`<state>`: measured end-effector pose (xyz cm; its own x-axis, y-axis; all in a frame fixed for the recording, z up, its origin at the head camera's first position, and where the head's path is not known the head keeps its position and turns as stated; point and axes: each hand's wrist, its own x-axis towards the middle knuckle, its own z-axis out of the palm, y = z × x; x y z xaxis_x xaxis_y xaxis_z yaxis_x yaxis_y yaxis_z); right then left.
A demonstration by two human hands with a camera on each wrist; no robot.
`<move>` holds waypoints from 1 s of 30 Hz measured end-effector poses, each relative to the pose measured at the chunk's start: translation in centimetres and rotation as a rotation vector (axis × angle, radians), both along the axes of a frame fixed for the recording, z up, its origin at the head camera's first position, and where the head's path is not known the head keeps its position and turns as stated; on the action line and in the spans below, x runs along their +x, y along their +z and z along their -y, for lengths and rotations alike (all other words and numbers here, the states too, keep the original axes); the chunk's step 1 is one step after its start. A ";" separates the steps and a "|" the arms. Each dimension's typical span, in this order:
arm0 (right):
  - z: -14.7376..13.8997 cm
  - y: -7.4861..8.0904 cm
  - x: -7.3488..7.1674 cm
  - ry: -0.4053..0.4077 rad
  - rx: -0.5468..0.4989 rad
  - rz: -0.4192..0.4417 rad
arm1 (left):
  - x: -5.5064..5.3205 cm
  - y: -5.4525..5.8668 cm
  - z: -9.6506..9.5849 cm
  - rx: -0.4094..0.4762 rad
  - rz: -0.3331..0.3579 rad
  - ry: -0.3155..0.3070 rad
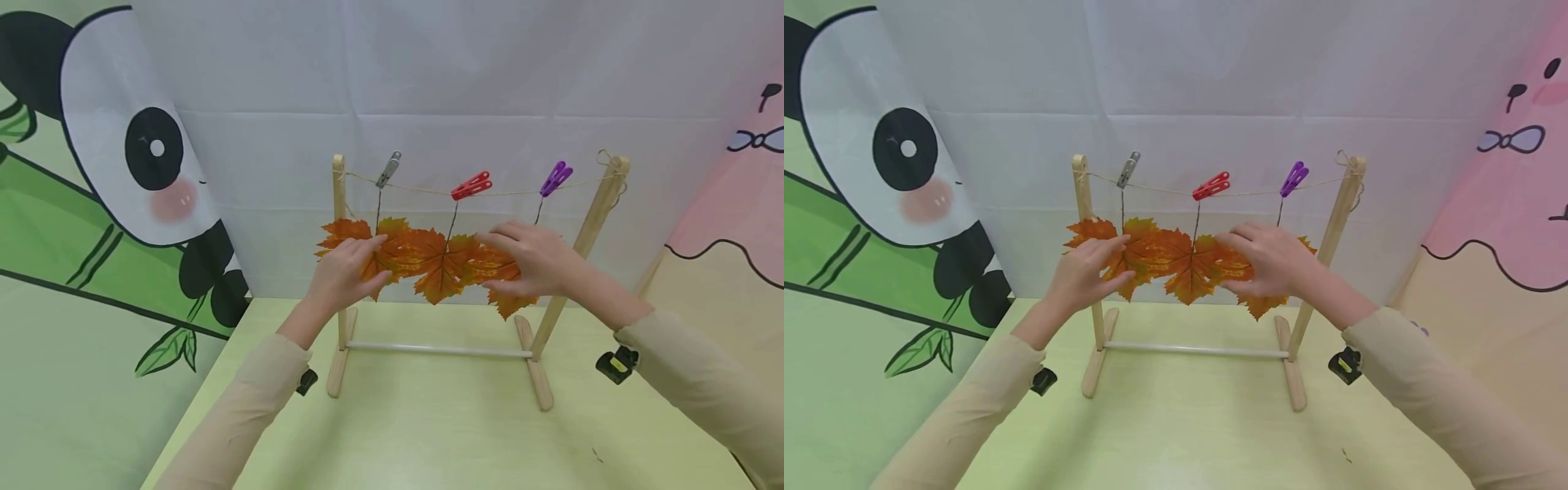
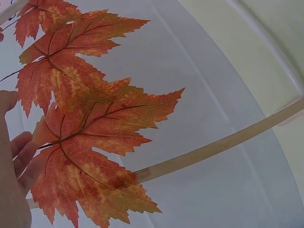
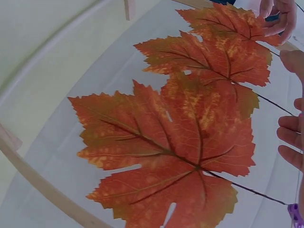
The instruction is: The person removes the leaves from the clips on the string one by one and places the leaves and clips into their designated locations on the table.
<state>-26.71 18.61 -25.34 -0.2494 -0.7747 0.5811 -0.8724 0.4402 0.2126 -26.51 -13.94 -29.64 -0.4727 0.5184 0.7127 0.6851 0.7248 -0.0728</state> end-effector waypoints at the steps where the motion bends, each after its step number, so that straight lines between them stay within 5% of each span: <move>1: 0.1 0.2 0.0 0.005 -0.001 -0.003 | -0.1 0.1 0.0 0.007 -0.010 -0.001; 15: 2.1 3.1 -0.1 -0.001 -0.040 -0.027 | -1.4 2.0 -0.5 0.146 -0.034 0.015; 30: 4.5 5.6 -0.8 0.021 -0.075 -0.046 | -2.8 3.0 -1.1 0.267 0.062 0.107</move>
<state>-27.50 14.11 -19.74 -0.2052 -0.7335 0.6480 -0.8716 0.4382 0.2200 -29.33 -12.83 -26.62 -0.5616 0.2612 0.7851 0.6009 0.7811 0.1700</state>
